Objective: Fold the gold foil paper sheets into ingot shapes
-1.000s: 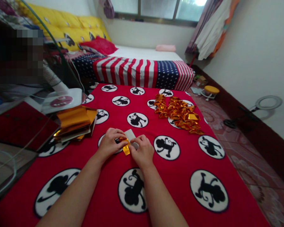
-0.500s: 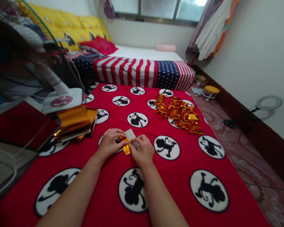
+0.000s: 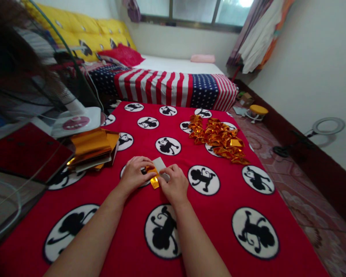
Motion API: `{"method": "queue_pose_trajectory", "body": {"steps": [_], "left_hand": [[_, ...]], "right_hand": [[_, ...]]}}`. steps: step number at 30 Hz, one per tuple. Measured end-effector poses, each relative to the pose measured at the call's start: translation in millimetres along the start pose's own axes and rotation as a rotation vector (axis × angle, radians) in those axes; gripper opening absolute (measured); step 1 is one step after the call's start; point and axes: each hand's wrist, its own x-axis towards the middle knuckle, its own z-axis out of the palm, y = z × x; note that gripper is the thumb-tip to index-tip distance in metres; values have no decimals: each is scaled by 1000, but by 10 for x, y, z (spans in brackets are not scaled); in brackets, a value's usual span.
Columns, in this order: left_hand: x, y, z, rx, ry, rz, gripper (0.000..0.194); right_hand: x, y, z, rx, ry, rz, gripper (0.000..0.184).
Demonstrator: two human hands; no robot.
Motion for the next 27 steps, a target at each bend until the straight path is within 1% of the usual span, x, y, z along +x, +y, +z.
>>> {"method": "queue_pose_trajectory", "body": {"steps": [6, 9, 13, 19, 27], "left_hand": [[12, -15, 7, -5, 0, -2, 17], [13, -22, 12, -11, -1, -7, 18], [11, -22, 12, -13, -8, -17, 19], [8, -31, 27, -25, -4, -21, 18], [-1, -53, 54, -29, 23, 14, 16]], "right_hand": [[2, 3, -27, 44, -27, 20, 14], [-20, 34, -50, 157, -57, 24, 23], [-76, 68, -80, 310, -35, -49, 32], [-148, 31, -96, 228, -64, -108, 35], [-169, 16, -102, 180, -41, -179, 26]]}}
